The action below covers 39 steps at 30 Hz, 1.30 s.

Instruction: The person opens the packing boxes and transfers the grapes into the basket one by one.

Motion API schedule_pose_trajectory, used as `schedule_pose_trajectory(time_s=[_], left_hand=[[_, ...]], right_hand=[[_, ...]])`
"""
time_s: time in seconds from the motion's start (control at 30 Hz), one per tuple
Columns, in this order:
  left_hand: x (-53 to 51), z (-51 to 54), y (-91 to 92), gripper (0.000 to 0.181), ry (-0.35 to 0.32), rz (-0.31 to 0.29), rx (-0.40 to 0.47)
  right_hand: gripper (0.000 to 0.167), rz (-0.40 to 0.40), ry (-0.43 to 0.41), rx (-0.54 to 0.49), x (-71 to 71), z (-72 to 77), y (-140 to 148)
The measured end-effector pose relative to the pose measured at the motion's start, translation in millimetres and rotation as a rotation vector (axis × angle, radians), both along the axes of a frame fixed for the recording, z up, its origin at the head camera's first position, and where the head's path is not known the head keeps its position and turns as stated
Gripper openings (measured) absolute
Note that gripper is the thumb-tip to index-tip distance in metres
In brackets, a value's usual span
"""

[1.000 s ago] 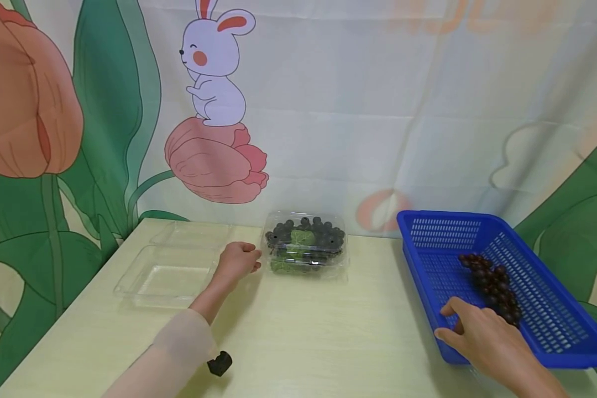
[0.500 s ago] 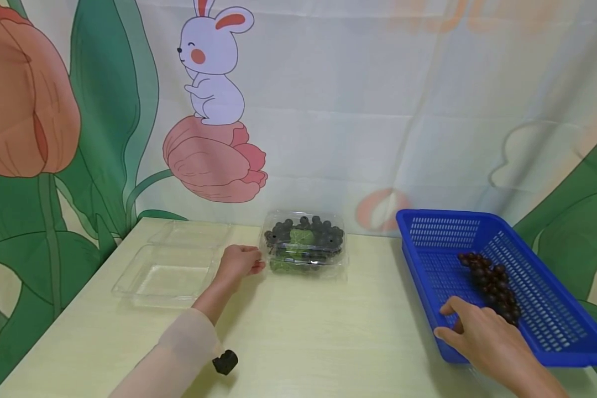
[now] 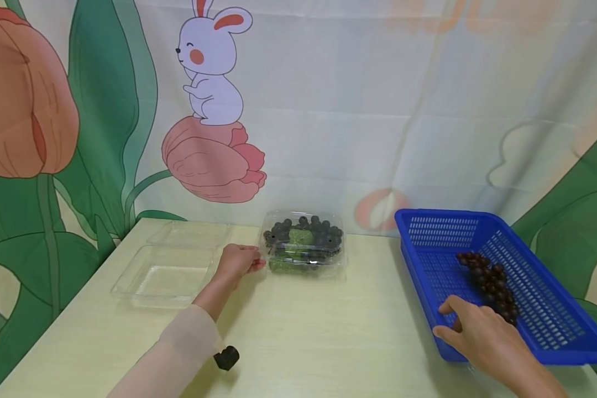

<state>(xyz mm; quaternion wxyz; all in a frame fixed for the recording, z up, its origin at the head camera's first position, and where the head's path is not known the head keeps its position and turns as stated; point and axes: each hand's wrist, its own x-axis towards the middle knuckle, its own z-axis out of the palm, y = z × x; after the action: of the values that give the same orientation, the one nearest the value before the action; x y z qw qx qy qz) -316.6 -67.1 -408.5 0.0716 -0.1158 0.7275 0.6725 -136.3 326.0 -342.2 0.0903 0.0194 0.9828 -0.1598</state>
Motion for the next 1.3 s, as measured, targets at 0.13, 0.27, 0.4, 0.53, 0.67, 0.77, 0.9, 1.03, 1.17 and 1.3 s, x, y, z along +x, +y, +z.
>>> schedule_pose_trajectory(time_s=[0.13, 0.27, 0.4, 0.53, 0.67, 0.77, 0.9, 1.03, 1.17, 1.3], left_hand=[[-0.4, 0.7, -0.5, 0.036, -0.011, 0.001, 0.023], [-0.4, 1.3, -1.1, 0.036, -0.017, 0.002, 0.038], [0.7, 2.4, -2.3, 0.036, -0.020, 0.001, 0.038], [-1.0, -0.1, -4.9, 0.036, -0.018, -0.020, 0.034], [0.5, -1.3, -5.9, 0.035, -0.020, -0.039, 0.030], [6.4, 2.0, -5.0, 0.035, -0.030, -0.044, 0.007], [13.1, 4.2, -4.8, 0.036, -0.033, -0.057, -0.027], [18.7, 5.1, -5.9, 0.035, -0.033, -0.070, -0.049], [23.2, 3.7, -8.4, 0.035, -0.030, -0.092, -0.061], [28.7, 2.7, -10.8, 0.036, -0.021, -0.117, -0.069]], right_hand=[[0.039, -0.001, -0.003, 0.005, 0.0, 0.6, -0.6], [0.040, -0.002, -0.009, 0.009, -0.2, 0.8, -1.2], [0.039, 0.001, -0.011, -0.006, -0.5, 0.4, -1.3], [0.038, 0.006, 0.003, -0.029, -0.3, -0.8, -0.9], [0.038, 0.008, 0.011, -0.024, 0.2, -1.4, -0.3], [0.038, 0.008, 0.011, -0.015, 0.3, -1.2, 0.0], [0.039, 0.007, 0.004, -0.013, 0.5, -0.6, 0.3], [0.040, 0.007, 0.003, -0.010, 0.7, 0.1, 0.3], [0.040, 0.004, 0.001, -0.005, 0.4, 0.4, -0.4], [0.041, 0.001, -0.003, -0.004, 0.5, 0.2, -0.9]])
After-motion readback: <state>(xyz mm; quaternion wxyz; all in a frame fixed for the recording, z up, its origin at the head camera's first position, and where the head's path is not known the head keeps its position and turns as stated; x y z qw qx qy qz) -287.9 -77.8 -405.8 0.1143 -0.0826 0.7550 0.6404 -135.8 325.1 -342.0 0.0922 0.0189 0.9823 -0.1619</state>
